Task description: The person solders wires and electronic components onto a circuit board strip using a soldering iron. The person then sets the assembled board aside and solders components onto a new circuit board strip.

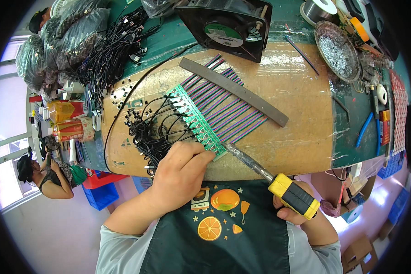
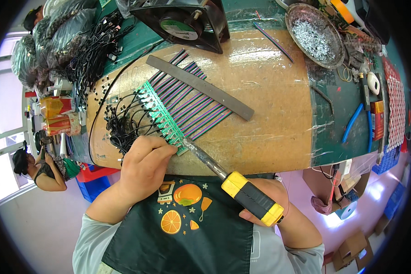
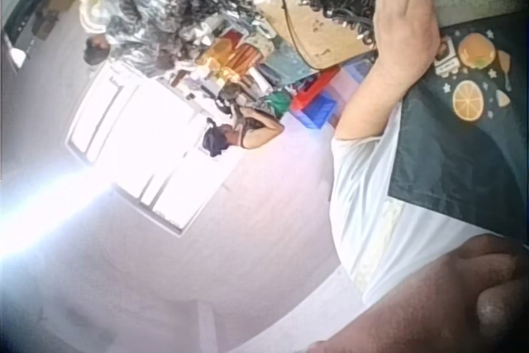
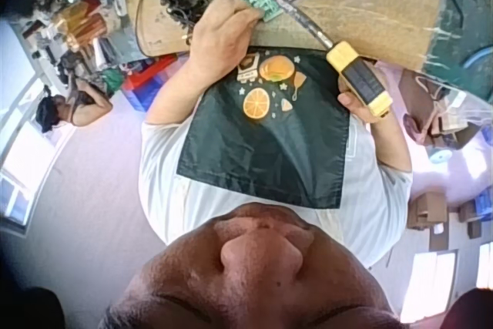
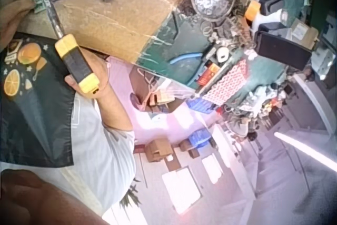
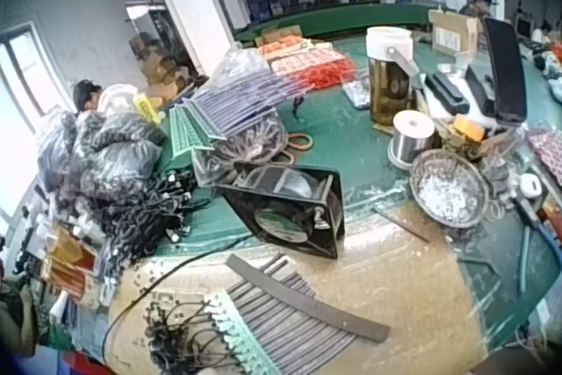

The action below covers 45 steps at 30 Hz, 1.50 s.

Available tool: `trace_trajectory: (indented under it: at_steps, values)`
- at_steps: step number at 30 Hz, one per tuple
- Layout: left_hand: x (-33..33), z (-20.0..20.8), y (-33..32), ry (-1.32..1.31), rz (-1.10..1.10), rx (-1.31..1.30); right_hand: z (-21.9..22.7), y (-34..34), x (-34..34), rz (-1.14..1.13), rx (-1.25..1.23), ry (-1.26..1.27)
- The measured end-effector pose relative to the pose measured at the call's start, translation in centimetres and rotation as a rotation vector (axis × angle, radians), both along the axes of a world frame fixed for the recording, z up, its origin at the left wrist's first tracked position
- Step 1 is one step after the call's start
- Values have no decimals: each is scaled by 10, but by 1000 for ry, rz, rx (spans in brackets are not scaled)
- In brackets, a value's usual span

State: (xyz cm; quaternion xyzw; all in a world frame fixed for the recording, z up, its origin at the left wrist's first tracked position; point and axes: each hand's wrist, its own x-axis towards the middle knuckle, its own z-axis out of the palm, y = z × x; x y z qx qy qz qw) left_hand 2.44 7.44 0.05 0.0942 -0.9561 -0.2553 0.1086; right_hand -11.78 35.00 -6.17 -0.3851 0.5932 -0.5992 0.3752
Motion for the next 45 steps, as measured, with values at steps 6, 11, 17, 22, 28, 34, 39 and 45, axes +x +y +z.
trace_trajectory:
  at_steps: [6, 11, 17, 22, 28, 34, 39, 45]
  values:
    - [-2, -1, -1, 6, -25, -17, -5, 4, -1, 1, -20, 39]
    - [-3, 0, -2, -11, -28, -11, -14, 18, -1, 88, 45, 62]
    - [-2, -1, -5, -16, -29, 33, -12, 21, 2, 70, 117, -5]
    - [-2, -3, -3, -5, -30, 15, -19, 22, 5, 32, 77, 49]
    - [-3, -1, -3, -15, -28, 10, -19, 23, 8, 21, 112, -17]
    - [-3, -1, -4, -36, -39, 25, -19, 19, 5, 37, 107, 36]
    - [-3, -1, -3, -34, -31, 20, -17, 18, 5, 34, 67, 81]
    - [-3, -1, -4, -33, -38, 30, -13, 19, 5, 45, 118, 79]
